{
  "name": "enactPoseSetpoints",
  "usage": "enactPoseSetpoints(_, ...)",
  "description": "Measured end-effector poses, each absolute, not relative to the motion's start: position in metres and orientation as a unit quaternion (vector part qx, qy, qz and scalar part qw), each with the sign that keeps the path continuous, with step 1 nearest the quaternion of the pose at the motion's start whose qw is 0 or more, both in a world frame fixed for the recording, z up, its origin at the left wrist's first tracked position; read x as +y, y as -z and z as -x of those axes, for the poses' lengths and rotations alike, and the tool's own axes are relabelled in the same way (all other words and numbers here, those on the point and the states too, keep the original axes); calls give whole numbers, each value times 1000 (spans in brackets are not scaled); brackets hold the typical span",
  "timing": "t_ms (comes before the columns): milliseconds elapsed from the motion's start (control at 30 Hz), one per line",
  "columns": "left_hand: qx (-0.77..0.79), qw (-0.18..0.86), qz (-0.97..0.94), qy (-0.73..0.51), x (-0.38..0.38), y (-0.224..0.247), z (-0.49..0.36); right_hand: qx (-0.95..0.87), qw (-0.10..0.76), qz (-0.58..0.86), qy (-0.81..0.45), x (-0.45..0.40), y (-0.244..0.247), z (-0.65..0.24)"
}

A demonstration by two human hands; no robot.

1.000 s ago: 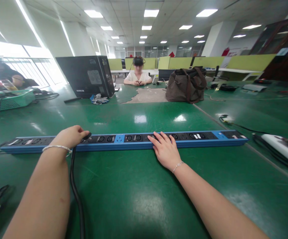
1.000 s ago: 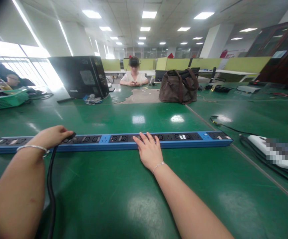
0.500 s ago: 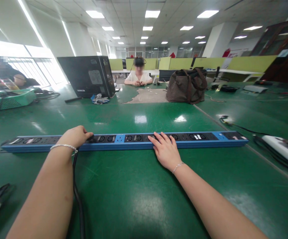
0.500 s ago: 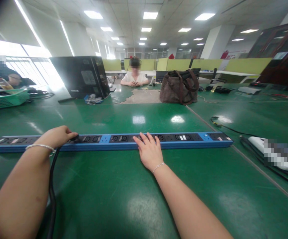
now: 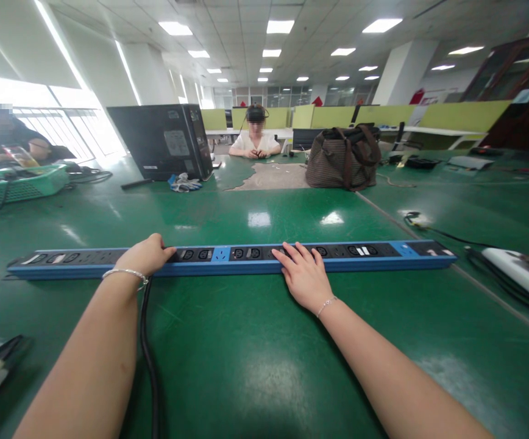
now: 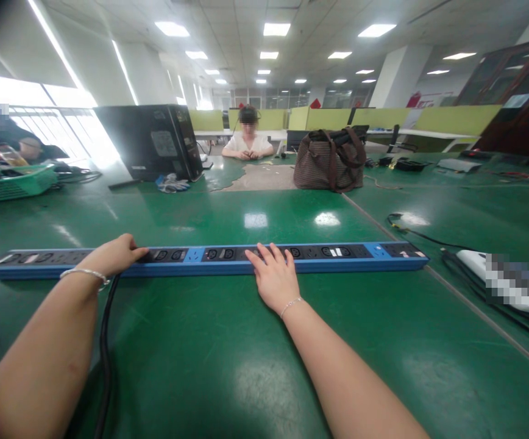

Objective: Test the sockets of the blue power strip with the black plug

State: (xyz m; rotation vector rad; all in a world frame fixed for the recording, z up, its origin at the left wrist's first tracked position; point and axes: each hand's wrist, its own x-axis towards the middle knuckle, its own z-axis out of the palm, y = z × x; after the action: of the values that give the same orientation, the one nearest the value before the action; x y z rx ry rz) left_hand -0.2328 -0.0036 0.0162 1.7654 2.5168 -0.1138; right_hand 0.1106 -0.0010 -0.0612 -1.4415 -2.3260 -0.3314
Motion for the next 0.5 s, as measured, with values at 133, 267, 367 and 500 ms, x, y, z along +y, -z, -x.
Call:
enactPoseSetpoints(133,818,20,-573,40,-3,-11,235,-828,196,513,115,-1,61,-111)
enactPoseSetpoints(267,820,10,-571,38,-3,-5,236,-828,197,512,116,-1,62,-111)
enactPoseSetpoints(367,826,6,-563,36,-5,-2,234,-828,194,512,121,0,62,-111)
enactPoseSetpoints(500,827,-12,-560,54,-9,-4,227,-829,196,508,127,0,63,-111)
